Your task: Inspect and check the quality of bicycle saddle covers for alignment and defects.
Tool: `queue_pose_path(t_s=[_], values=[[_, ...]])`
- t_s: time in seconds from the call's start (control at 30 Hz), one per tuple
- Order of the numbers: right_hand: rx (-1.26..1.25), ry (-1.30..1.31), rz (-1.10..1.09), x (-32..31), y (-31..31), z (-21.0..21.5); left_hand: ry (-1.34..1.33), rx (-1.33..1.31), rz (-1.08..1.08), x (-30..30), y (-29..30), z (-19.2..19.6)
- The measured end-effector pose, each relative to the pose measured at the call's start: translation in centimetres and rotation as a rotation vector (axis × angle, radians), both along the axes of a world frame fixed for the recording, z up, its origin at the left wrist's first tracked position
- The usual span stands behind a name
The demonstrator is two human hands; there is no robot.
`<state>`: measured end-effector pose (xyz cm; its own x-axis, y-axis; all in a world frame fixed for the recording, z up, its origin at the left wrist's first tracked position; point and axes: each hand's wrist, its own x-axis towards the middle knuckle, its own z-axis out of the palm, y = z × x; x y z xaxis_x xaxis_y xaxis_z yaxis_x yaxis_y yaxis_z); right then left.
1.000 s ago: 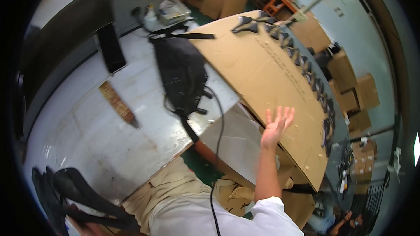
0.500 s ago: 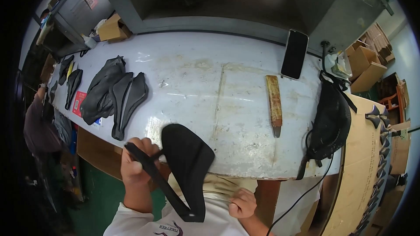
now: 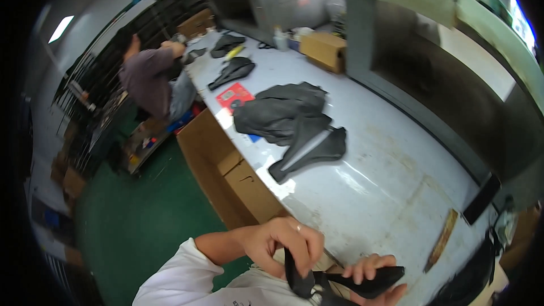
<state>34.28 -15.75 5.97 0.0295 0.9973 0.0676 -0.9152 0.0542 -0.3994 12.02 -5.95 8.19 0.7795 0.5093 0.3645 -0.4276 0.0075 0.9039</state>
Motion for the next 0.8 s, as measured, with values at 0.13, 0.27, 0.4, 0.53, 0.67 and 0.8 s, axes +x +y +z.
queue_pose_path(t_s=[0.13,0.27,0.4,0.53,0.67,0.8], values=[[0.033,-0.167,-0.015,3.1,1.0,-1.3,-0.116,0.183,0.031,-1.4,-1.7,2.3],[0.152,-1.511,-0.069,2.7,0.7,2.5,-0.019,0.561,0.071,-1.2,-2.8,5.2],[0.168,-1.474,-0.218,3.4,1.5,-1.0,0.234,1.000,0.348,-0.5,-5.2,4.8],[0.510,-1.071,-0.538,1.9,4.0,-2.8,0.206,1.211,0.641,0.5,-7.8,0.8],[0.510,-1.087,-0.599,0.2,5.1,-1.7,0.330,1.194,0.793,1.2,-9.8,-2.8],[0.341,-1.098,-0.560,2.1,5.0,-4.8,0.274,1.217,0.682,-1.7,-8.7,-2.3]])
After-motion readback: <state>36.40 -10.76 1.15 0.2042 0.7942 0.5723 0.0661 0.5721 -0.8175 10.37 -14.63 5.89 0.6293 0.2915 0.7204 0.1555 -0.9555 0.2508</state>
